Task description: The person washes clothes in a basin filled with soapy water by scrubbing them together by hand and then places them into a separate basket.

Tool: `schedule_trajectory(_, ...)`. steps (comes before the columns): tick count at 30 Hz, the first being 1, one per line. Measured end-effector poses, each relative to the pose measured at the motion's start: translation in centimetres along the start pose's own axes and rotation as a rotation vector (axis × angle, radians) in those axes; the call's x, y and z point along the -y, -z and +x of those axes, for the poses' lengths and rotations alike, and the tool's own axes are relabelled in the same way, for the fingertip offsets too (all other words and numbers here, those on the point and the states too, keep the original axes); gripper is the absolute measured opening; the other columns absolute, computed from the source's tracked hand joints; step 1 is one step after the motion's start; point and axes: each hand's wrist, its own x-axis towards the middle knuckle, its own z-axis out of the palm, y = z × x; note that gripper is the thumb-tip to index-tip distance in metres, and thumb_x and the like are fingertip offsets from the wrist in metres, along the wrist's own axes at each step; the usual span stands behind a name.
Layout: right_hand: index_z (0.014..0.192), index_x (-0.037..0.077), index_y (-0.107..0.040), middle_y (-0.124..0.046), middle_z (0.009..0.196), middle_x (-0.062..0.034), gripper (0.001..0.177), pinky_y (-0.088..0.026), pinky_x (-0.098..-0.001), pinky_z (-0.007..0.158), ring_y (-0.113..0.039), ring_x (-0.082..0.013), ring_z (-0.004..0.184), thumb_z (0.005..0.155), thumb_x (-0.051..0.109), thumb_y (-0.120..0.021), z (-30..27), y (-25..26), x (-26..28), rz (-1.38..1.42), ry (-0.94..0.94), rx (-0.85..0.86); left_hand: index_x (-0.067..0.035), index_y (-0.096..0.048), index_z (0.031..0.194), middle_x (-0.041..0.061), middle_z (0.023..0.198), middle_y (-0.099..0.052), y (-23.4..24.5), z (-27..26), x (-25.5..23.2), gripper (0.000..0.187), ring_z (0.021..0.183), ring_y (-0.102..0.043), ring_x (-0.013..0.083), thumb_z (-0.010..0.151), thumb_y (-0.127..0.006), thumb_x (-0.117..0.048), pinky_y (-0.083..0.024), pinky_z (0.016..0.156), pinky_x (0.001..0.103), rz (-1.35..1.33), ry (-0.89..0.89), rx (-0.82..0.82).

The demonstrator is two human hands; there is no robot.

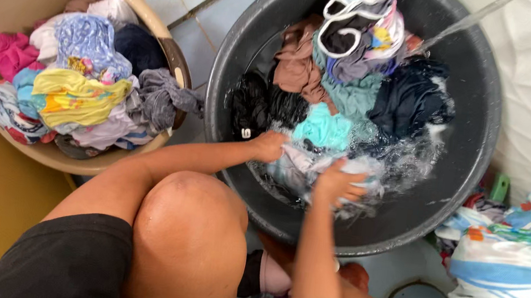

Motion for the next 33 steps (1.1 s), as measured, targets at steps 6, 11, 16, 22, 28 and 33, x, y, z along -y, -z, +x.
schedule_trajectory(6,0.138,-0.006,-0.046,-0.058,0.127,-0.0245,0.052,-0.045,-0.0444,0.104,-0.058,-0.0367,0.116,0.097,0.016,-0.07,-12.5,4.0,3.9,0.838,0.314,0.278,-0.006,-0.069,0.125,0.022,0.118,-0.07,-2.1,1.2,0.7,0.039,0.111,-0.067,0.0404,0.09,-0.065,-0.022,-0.054,0.095,0.05,-1.064,0.246,0.14)
schedule_trajectory(11,0.118,-0.001,-0.057,-0.057,0.109,-0.0203,0.034,-0.048,-0.0426,0.093,-0.059,-0.0354,0.102,0.09,0.013,-0.071,-16.3,10.6,7.9,0.695,0.578,0.345,-0.007,-0.068,0.127,0.021,0.119,-0.069,-1.5,0.5,0.7,0.044,0.109,-0.067,0.0393,0.088,-0.067,-0.027,-0.054,0.094,0.049,-0.974,0.201,0.151)
schedule_trajectory(16,0.123,0.011,-0.058,-0.051,0.13,-0.0167,0.039,-0.04,-0.0594,0.098,-0.048,-0.04,0.123,0.094,0.035,-0.069,-4.8,8.3,2.9,0.018,0.494,0.06,-0.008,-0.067,0.129,0.02,0.121,-0.069,0.6,-1.0,-4.5,0.05,0.107,-0.067,0.0382,0.086,-0.07,-0.032,-0.054,0.092,0.048,-0.181,-0.084,0.095)
schedule_trajectory(22,0.161,0.027,-0.026,-0.002,0.169,-0.0191,0.076,-0.002,-0.0893,0.098,0.005,-0.055,0.15,0.096,0.053,-0.055,-6.8,5.1,1.9,-0.2,0.458,0.362,-0.015,-0.04,0.155,0.012,0.149,-0.049,5.5,-6.7,-8.8,0.094,0.121,-0.053,0.0306,0.072,-0.079,-0.037,-0.042,0.091,0.054,0.608,-0.386,0.034)
schedule_trajectory(28,0.163,0.028,-0.021,-0.01,0.169,-0.0219,0.075,-0.009,-0.0814,0.109,-0.002,-0.0537,0.153,0.098,0.058,-0.045,0.9,1.6,-0.6,-0.377,1.012,0.424,-0.026,-0.023,0.162,0.007,0.172,-0.005,5.1,-7.0,-8.1,0.103,0.142,-0.037,0.0299,0.079,-0.083,-0.042,-0.031,0.108,0.061,0.763,-0.376,0.258)
schedule_trajectory(33,0.17,0.028,-0.023,-0.029,0.169,-0.0166,0.076,-0.023,-0.0718,0.125,-0.024,-0.0387,0.156,0.104,0.058,-0.045,5.8,-2.7,-2.7,-0.144,0.859,0.549,-0.035,-0.026,0.157,0.001,0.17,-0.006,5.0,-7.3,-6.1,0.103,0.144,-0.036,0.0227,0.072,-0.084,-0.031,-0.022,0.109,0.071,0.963,-0.536,0.107)
